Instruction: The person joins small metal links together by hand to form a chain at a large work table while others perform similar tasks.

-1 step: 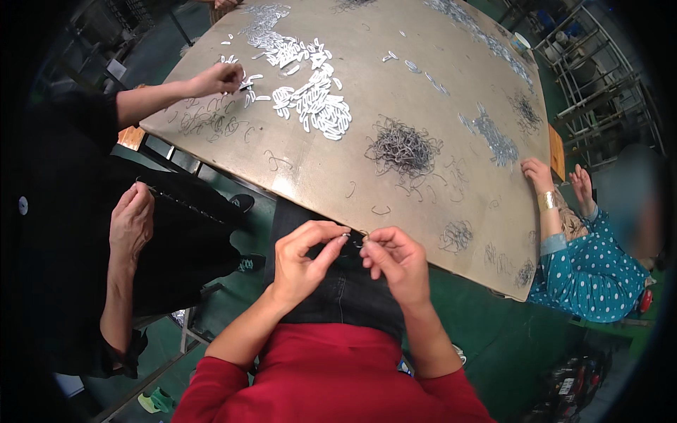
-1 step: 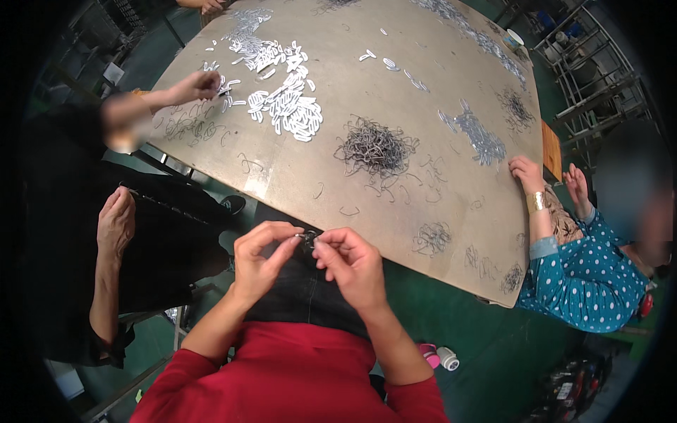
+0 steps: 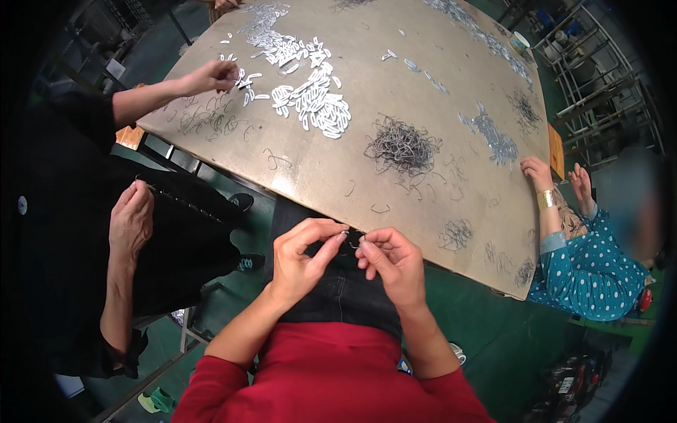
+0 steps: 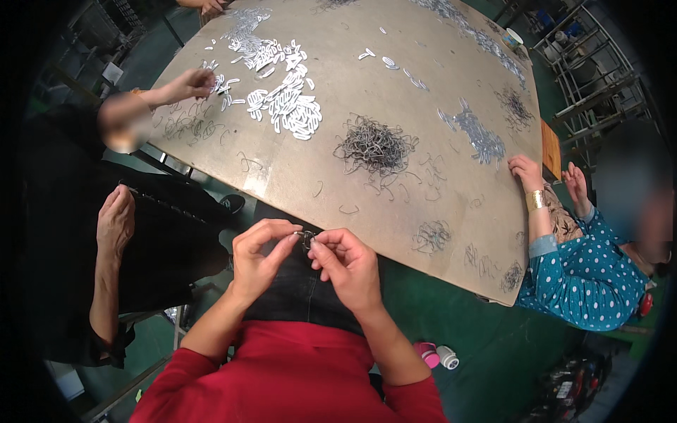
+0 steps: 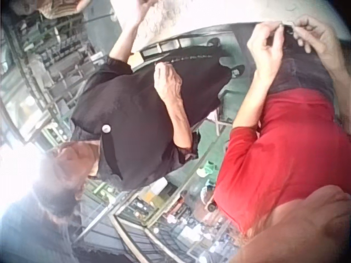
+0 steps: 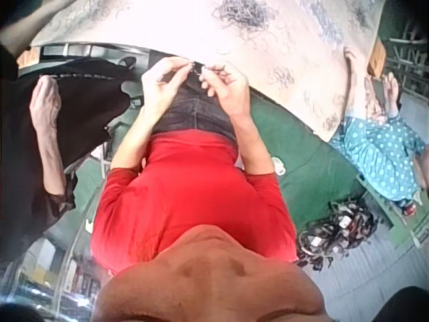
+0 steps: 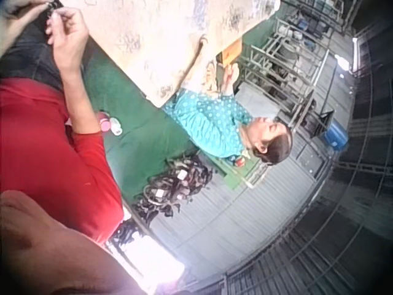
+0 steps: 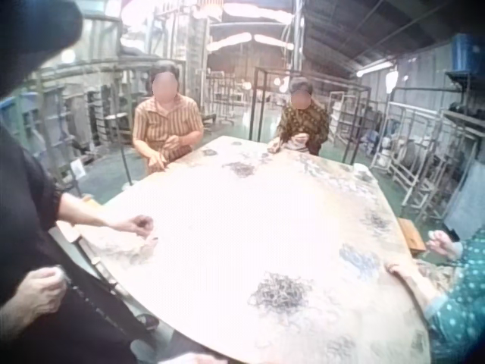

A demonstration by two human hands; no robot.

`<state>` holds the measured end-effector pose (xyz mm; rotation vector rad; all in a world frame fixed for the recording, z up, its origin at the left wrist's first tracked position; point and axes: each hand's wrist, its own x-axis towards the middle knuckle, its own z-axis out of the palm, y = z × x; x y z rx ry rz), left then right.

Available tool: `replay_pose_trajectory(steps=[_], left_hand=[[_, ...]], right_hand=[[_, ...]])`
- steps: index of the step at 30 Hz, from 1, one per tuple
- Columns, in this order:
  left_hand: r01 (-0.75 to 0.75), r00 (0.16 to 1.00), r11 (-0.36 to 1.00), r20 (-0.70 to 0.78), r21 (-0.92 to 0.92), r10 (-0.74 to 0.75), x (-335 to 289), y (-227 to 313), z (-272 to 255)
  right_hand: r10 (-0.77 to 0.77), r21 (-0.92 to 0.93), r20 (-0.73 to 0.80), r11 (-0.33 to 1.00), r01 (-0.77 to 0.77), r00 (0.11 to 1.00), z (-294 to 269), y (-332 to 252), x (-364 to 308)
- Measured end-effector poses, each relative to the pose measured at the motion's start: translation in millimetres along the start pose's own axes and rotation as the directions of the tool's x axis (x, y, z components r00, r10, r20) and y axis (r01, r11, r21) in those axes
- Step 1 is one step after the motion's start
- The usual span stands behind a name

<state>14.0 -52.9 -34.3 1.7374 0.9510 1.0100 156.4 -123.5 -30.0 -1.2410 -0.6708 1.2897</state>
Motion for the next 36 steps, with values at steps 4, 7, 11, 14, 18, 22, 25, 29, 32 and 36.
replay_pose_trajectory(steps=[4,7,11,14,18,22,25,29,32,36], left_hand=[[-0.020,1.000,1.000,-0.003,-0.001,0.020,-2,-3,2],[-0.074,0.997,0.997,-0.018,0.019,0.075,-3,-4,2],[-0.103,0.994,0.994,-0.028,0.023,0.104,-2,-5,-1],[-0.114,0.985,0.978,-0.108,0.175,0.134,22,-33,-9],[-0.141,0.952,0.910,-0.199,0.391,0.233,100,-94,-14],[-0.066,0.954,0.755,-0.182,0.652,0.240,138,-135,6],[-0.114,0.947,0.629,-0.106,0.769,0.302,153,-152,8],[-0.136,0.975,0.545,0.014,0.827,0.222,149,-138,7],[-0.154,0.985,0.418,0.107,0.895,0.134,151,-133,6],[-0.026,0.999,0.454,0.011,0.891,0.036,158,-136,0]], right_hand=[[-0.073,-0.023,-0.082,0.997,0.071,0.994,7,15,0],[-0.120,-0.014,-0.121,0.993,0.119,0.985,15,17,1],[-0.245,-0.105,-0.175,0.968,0.230,0.954,23,20,-2],[-0.267,-0.100,-0.180,0.962,0.252,0.947,21,26,-3],[-0.286,-0.142,-0.151,0.953,0.266,0.946,24,25,-4],[-0.271,-0.185,-0.152,0.952,0.242,0.950,23,29,-5],[-0.263,-0.242,-0.118,0.943,0.229,0.958,20,32,-6],[-0.303,-0.261,-0.123,0.929,0.263,0.945,16,34,-6],[-0.326,-0.274,-0.102,0.917,0.289,0.940,15,33,-1],[-0.337,-0.275,-0.065,0.911,0.308,0.939,20,36,2]])
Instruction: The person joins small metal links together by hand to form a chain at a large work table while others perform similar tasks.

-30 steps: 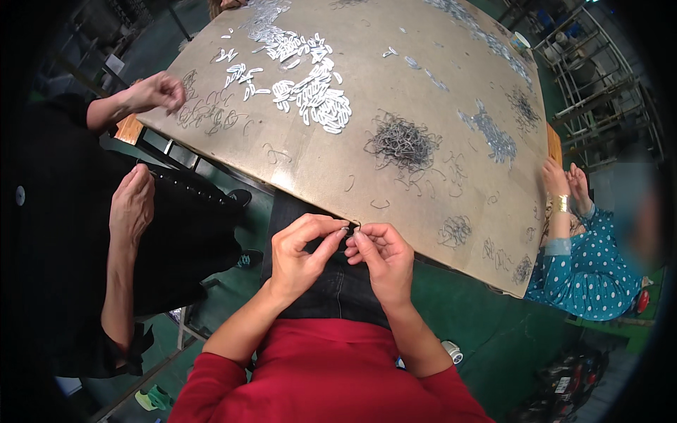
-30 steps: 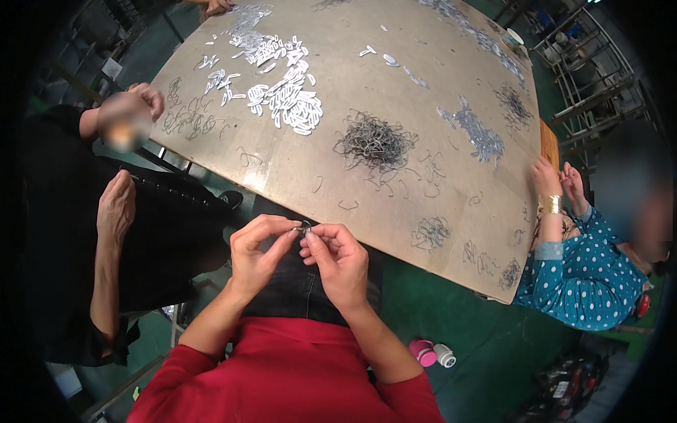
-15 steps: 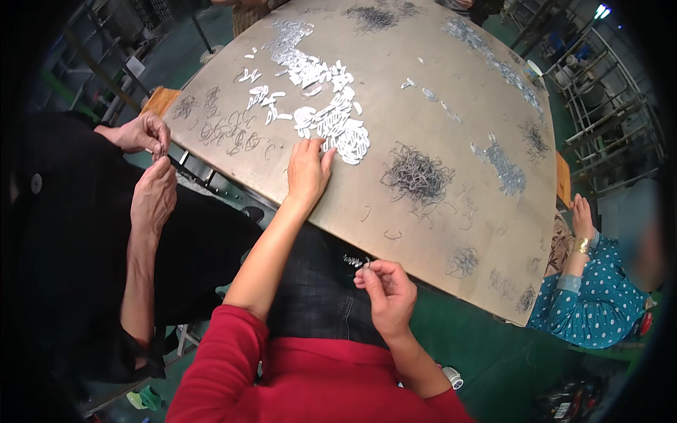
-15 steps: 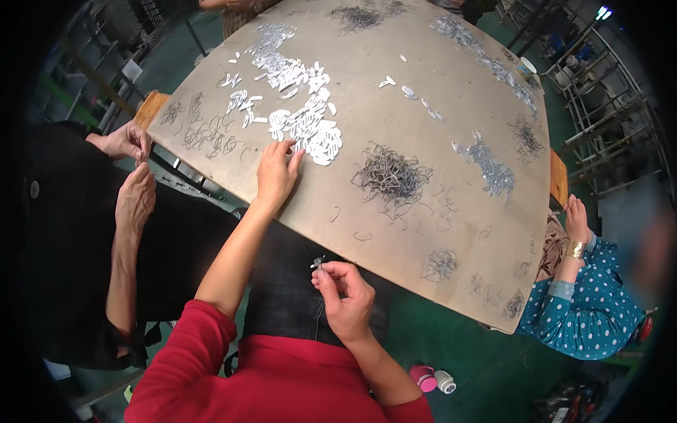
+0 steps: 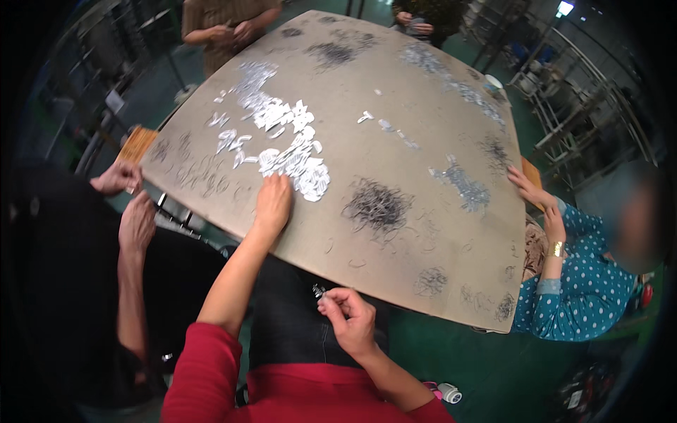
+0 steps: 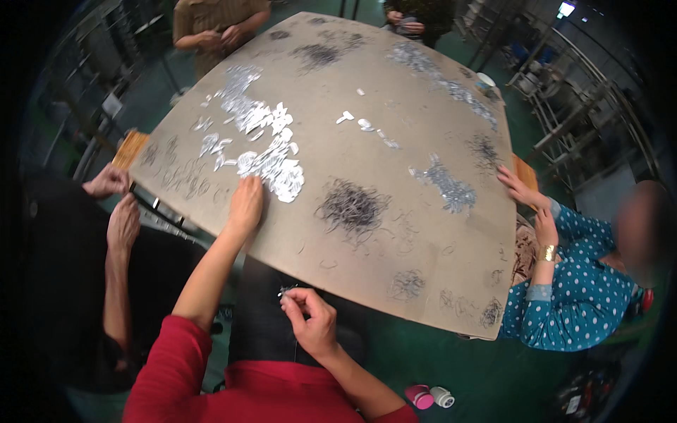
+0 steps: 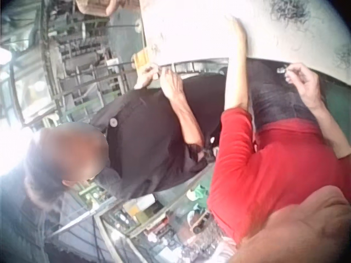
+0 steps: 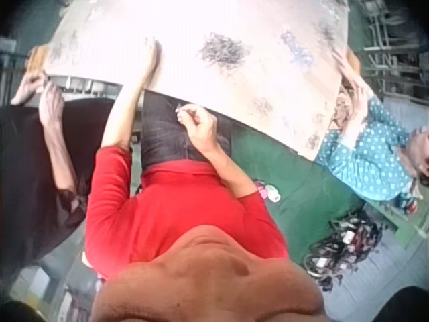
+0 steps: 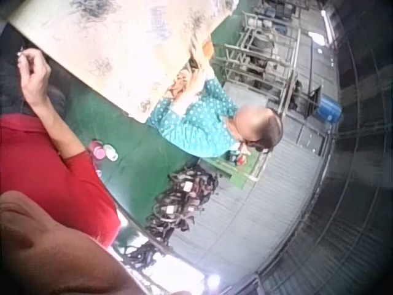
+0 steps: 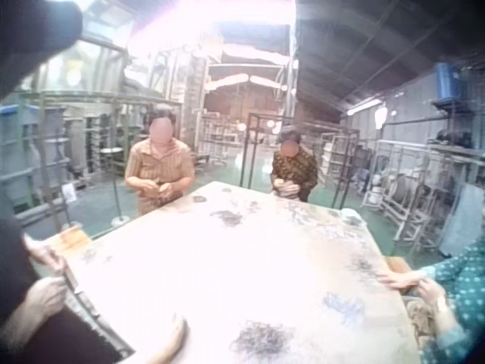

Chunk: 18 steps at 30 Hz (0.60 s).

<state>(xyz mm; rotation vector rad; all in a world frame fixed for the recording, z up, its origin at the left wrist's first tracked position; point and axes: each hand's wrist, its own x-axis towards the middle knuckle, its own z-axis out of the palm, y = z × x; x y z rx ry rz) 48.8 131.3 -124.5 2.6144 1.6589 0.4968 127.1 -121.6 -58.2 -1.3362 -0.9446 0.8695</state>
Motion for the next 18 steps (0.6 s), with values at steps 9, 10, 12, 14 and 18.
replay_pose_trajectory(steps=[9,10,12,14,18], left_hand=[[-0.088,0.993,0.996,-0.074,-0.004,0.087,15,1,-1],[-0.088,0.989,0.988,-0.130,-0.123,0.072,14,-3,-1],[-0.026,0.996,0.896,-0.086,-0.444,-0.013,3,-2,-13],[0.089,0.993,0.682,0.012,-0.726,-0.116,-28,10,-36],[0.410,0.911,0.221,0.410,-0.885,-0.051,-101,55,-87]], right_hand=[[-0.024,-0.032,-0.048,0.999,0.023,0.999,-4,-4,-2],[-0.021,-0.039,-0.070,0.999,0.018,0.997,-4,-5,-2],[-0.043,-0.040,-0.049,0.998,0.041,0.998,-2,-5,-2],[-0.064,-0.030,-0.049,0.998,0.063,0.997,1,-5,-2],[-0.054,-0.065,-0.093,0.997,0.048,0.994,-5,3,-3]])
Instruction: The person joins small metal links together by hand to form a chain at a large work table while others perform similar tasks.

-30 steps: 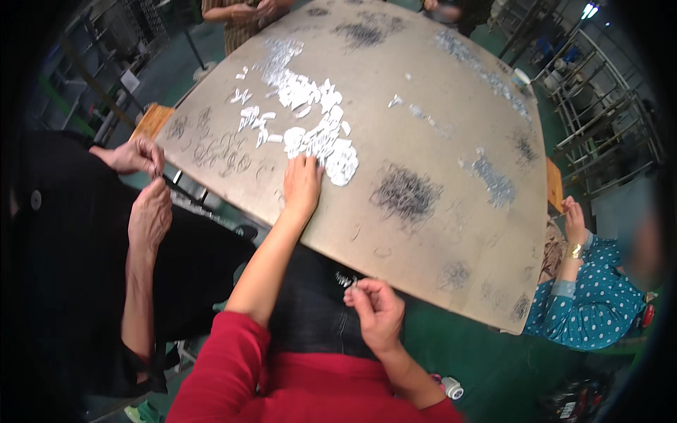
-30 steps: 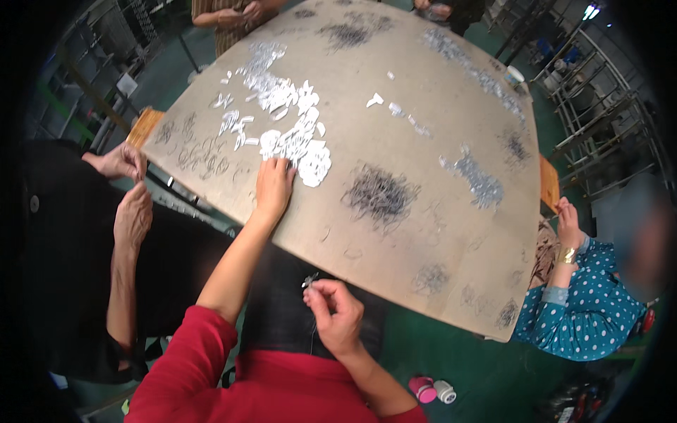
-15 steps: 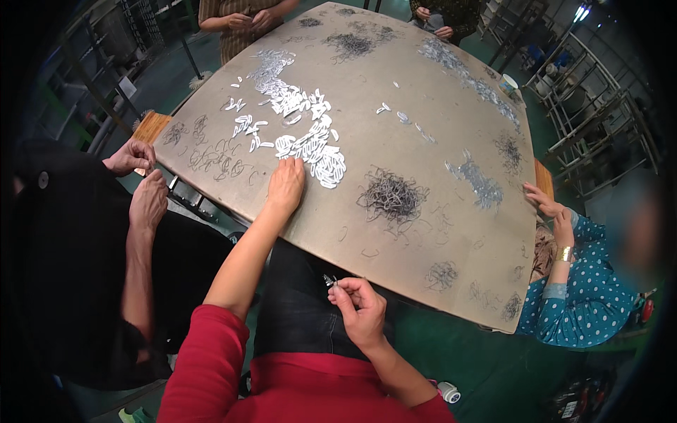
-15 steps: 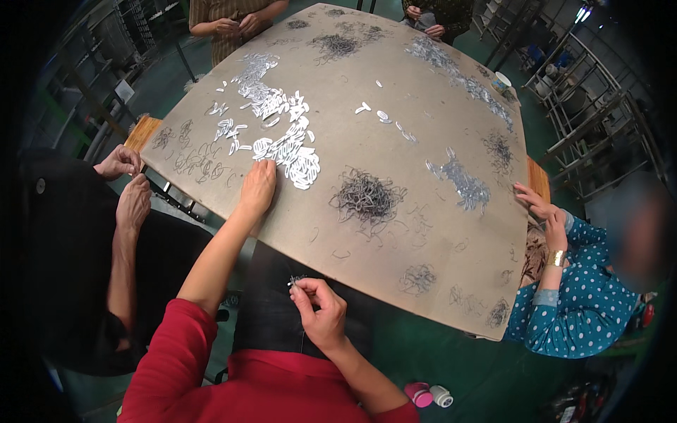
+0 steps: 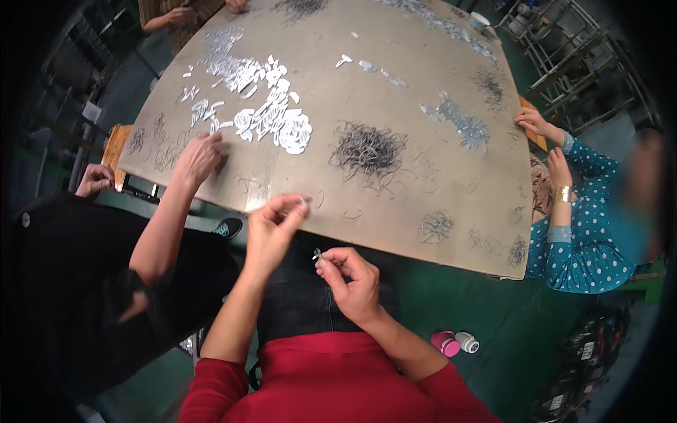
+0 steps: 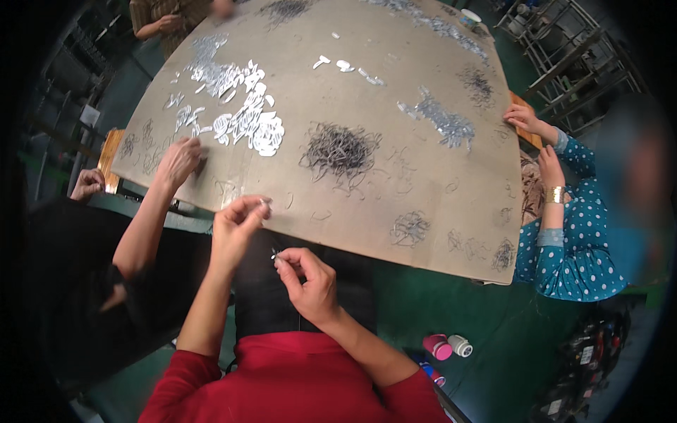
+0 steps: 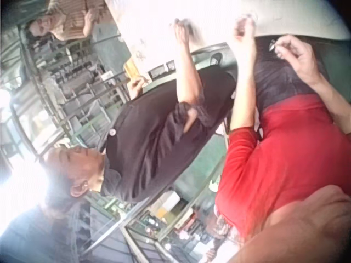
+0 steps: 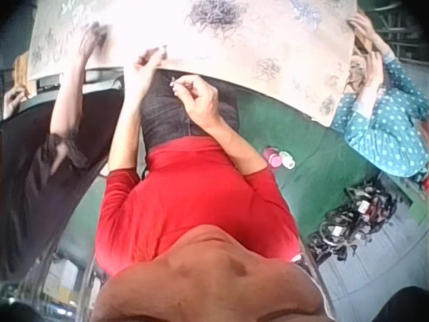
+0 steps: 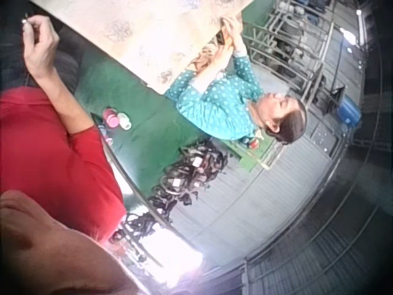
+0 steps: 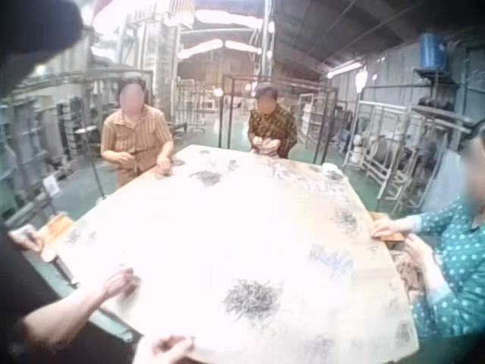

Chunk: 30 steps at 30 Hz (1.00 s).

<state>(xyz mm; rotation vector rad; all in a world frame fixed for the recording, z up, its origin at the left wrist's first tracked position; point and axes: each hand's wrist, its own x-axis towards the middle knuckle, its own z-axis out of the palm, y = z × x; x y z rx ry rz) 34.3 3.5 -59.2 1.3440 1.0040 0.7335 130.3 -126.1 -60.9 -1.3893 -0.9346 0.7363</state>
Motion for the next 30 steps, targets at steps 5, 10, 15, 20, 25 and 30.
replay_pose_trajectory(steps=[5,10,15,20,25,30], left_hand=[[0.047,0.998,0.984,0.036,-0.174,-0.042,-44,11,7],[0.000,1.000,1.000,0.031,-0.005,0.000,-52,27,14],[-0.309,0.948,0.934,-0.016,0.177,0.317,-55,27,21],[-0.332,0.937,0.921,-0.039,0.202,0.346,-58,18,23],[-0.319,0.942,0.916,-0.020,0.245,0.334,-61,16,18],[-0.311,0.947,0.918,0.002,0.244,0.320,-61,19,21]], right_hand=[[0.022,-0.026,-0.024,0.999,-0.022,0.999,0,-3,1],[0.023,-0.047,-0.068,0.999,-0.026,0.997,-1,-3,2],[-0.119,-0.168,-0.021,0.979,0.114,0.993,-4,0,5],[-0.008,-0.297,0.045,0.955,0.021,0.999,-38,-3,23],[0.041,-0.530,-0.072,0.845,-0.073,0.997,-115,31,147],[0.118,-0.775,0.075,0.632,-0.017,0.990,-145,53,243]])
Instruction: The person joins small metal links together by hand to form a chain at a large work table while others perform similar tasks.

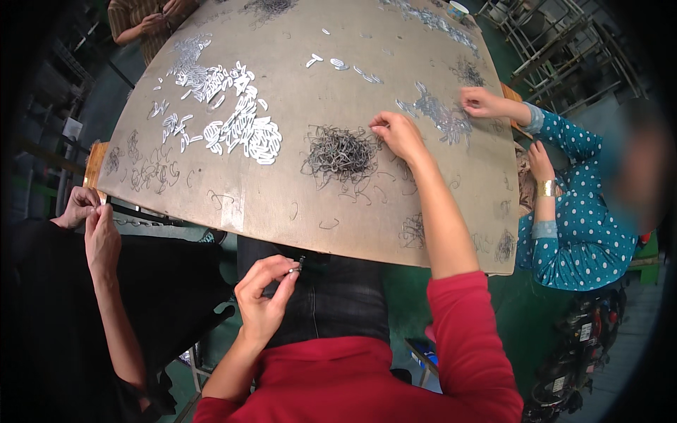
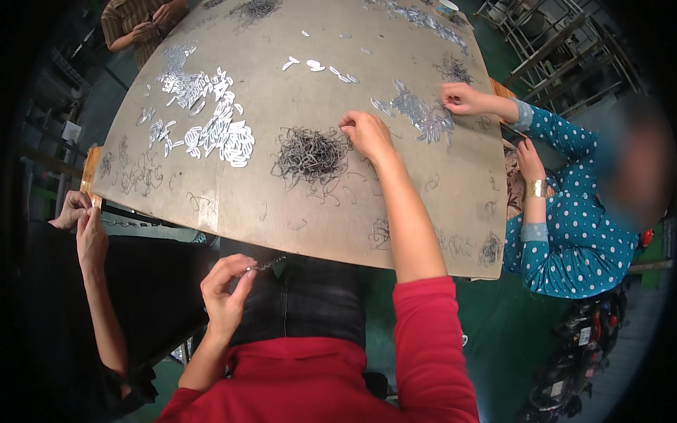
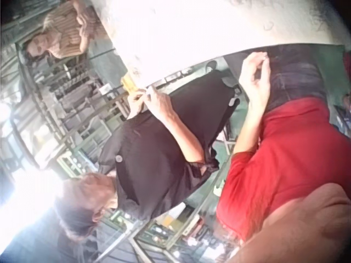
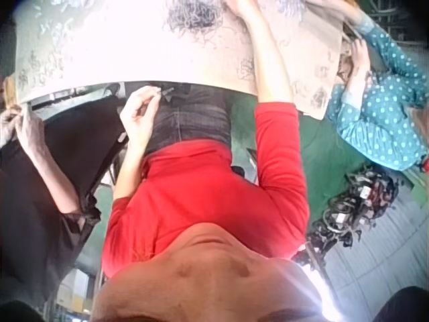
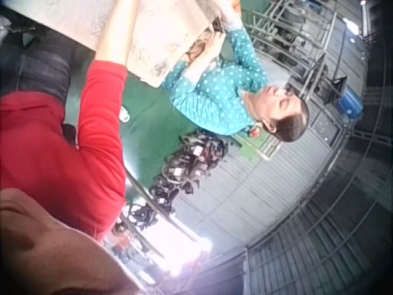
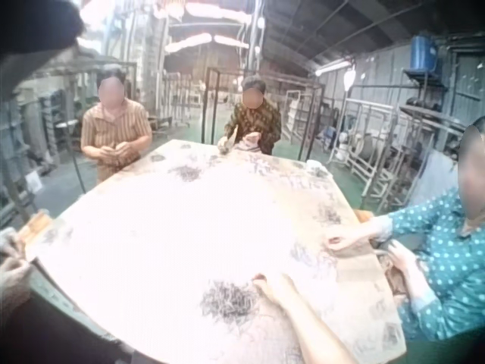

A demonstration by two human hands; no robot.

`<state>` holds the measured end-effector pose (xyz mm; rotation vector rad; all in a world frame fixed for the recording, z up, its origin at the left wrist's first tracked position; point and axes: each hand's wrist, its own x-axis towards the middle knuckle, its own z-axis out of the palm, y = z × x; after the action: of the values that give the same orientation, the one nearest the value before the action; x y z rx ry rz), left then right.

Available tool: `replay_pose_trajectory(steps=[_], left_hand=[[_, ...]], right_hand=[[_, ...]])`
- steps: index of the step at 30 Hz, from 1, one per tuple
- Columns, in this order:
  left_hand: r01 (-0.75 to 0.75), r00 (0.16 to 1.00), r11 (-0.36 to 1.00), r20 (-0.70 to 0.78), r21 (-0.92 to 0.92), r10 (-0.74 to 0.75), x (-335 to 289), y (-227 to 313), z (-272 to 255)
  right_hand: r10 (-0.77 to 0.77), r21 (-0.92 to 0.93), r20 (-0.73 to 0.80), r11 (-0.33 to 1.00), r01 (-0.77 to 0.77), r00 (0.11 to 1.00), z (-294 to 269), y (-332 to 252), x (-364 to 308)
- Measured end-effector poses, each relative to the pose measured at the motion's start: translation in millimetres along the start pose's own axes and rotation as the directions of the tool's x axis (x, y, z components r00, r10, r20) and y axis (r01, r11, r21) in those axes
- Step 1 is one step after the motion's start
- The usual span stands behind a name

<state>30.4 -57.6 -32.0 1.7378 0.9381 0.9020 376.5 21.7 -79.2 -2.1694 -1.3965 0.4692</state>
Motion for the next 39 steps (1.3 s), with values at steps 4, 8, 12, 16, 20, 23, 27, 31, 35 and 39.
replay_pose_trajectory(steps=[4,8,12,16,20,23,27,31,35,39], left_hand=[[0.059,0.998,0.998,-0.017,-0.023,-0.059,-3,2,-1],[0.047,0.999,0.999,-0.007,0.015,-0.047,-5,0,-4],[0.059,0.998,0.998,-0.003,-0.022,-0.059,-4,-1,-2],[0.044,0.999,0.999,0.010,-0.012,-0.044,-3,-3,0],[0.043,0.999,0.999,-0.016,-0.027,-0.043,-4,-5,2],[-0.004,1.000,1.000,-0.029,-0.015,0.003,-6,-9,1],[0.005,0.999,1.000,-0.036,-0.021,-0.005,-9,-12,-4],[-0.087,0.996,0.996,-0.020,-0.032,0.087,-6,-9,2],[-0.088,0.996,0.995,-0.030,-0.053,0.087,-11,-14,-1],[-0.052,0.998,0.996,-0.042,-0.075,0.049,-13,-17,0]], right_hand=[[-0.067,-0.025,0.229,0.997,0.074,0.971,4,-4,32],[-0.034,-0.173,0.298,0.981,0.089,0.954,3,-12,35],[0.106,-0.301,0.286,0.953,-0.015,0.952,7,-18,31],[0.170,-0.411,0.247,0.910,-0.056,0.954,18,-34,26],[0.183,-0.504,0.169,0.860,-0.075,0.968,24,-37,19],[0.191,-0.466,0.158,0.880,-0.098,0.969,25,-24,16],[0.110,-0.450,0.192,0.893,-0.013,0.975,30,-28,16],[0.003,-0.392,0.212,0.916,0.082,0.977,18,-10,19],[0.016,-0.013,0.342,1.000,-0.013,0.940,-8,2,16],[0.146,0.381,0.423,0.867,-0.322,0.894,-17,15,2]])
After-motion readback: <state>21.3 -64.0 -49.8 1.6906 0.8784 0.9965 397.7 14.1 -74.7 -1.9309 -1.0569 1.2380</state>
